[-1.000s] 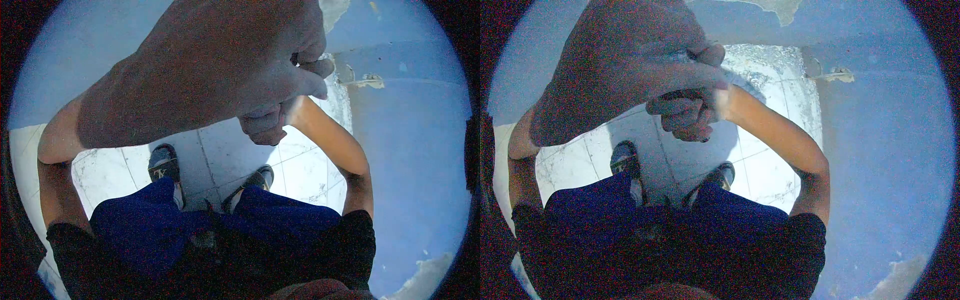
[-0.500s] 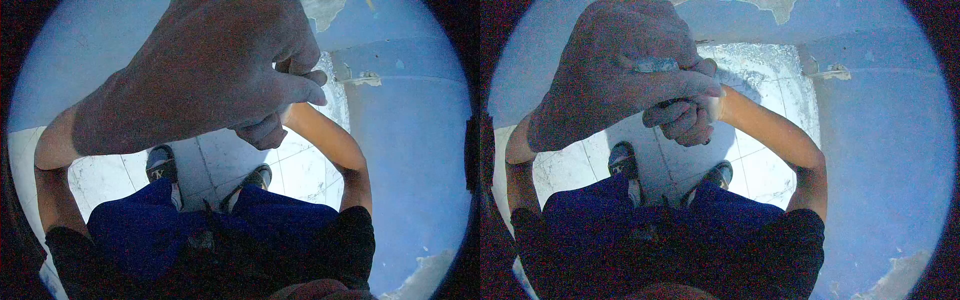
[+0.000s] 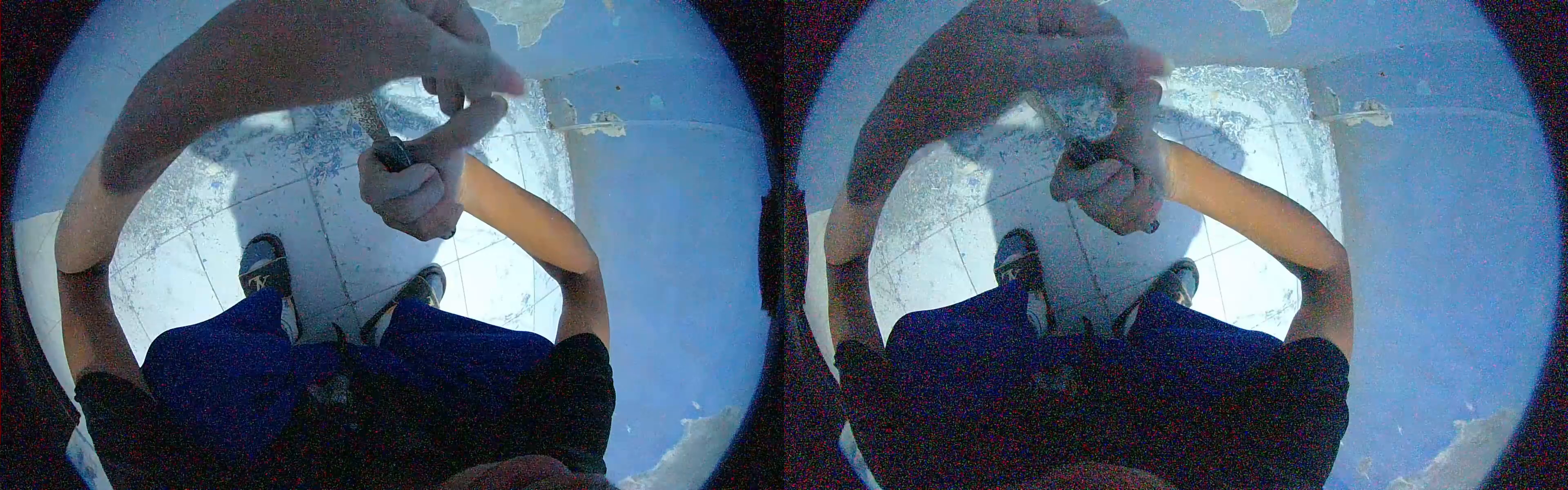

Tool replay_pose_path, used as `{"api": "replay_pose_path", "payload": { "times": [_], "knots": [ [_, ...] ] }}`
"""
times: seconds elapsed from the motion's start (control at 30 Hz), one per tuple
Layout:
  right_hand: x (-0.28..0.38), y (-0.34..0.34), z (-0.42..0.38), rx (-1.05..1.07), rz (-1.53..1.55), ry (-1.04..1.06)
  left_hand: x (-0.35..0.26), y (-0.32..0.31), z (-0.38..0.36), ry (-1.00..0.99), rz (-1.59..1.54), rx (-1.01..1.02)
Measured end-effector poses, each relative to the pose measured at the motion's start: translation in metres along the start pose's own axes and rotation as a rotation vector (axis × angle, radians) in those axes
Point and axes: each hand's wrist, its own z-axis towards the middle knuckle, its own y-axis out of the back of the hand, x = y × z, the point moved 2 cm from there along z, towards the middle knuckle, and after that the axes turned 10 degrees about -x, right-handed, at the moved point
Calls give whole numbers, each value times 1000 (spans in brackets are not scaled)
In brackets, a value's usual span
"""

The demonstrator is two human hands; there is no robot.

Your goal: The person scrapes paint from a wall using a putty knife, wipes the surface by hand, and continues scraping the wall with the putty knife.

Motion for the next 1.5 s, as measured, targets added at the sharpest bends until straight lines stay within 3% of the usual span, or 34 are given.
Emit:
{"api": "replay_pose_path", "payload": {
  "times": [0.1, 0.37, 0.4, 0.47, 0.53, 0.63, 0.7, 0.73, 0.83, 0.93, 1.03, 1.2, 1.27, 1.37, 1.5],
  "knots": [
    [3, 8, 1, 78, -43, 65, -11, 2, -6, 127, -13, -195],
    [6, 11, 3, 95, -79, 191, -20, 6, -12, 80, 98, -248],
    [7, 12, 4, -83, -101, 297, -11, 13, -9, 77, 23, -188],
    [11, 10, 1, -411, -150, 508, 20, 22, 0, -19, -91, -282],
    [16, 26, -4, -924, -368, 656, 77, 11, 1, -261, -152, -585],
    [23, 51, -23, -1616, -887, 825, 92, 11, -14, 105, -609, -747],
    [26, 70, -38, -1626, -1109, 1058, 132, -4, -28, 397, -819, -867],
    [28, 55, -38, -1638, -940, 1178, 155, -6, -28, 520, -881, -926],
    [42, 49, -49, -1769, -1174, 1354, 187, -15, -17, 578, -727, -791],
    [63, 73, -68, -1707, -1397, 1433, 194, -25, 4, 579, -844, -742],
    [66, 85, -62, -1661, -1618, 1527, 169, -24, 19, 516, -1001, -465],
    [83, 58, -54, -1733, -1209, 1451, 172, -26, 56, 433, -1366, -492],
    [92, 75, -61, -1693, -1546, 1538, 170, -27, 61, 401, -1438, -480],
    [93, 93, -66, -1686, -1843, 1600, 184, -33, 60, 383, -1356, -492],
    [99, 88, -68, -1800, -1836, 1405, 193, -33, 66, 328, -1228, -530]
  ]
}}
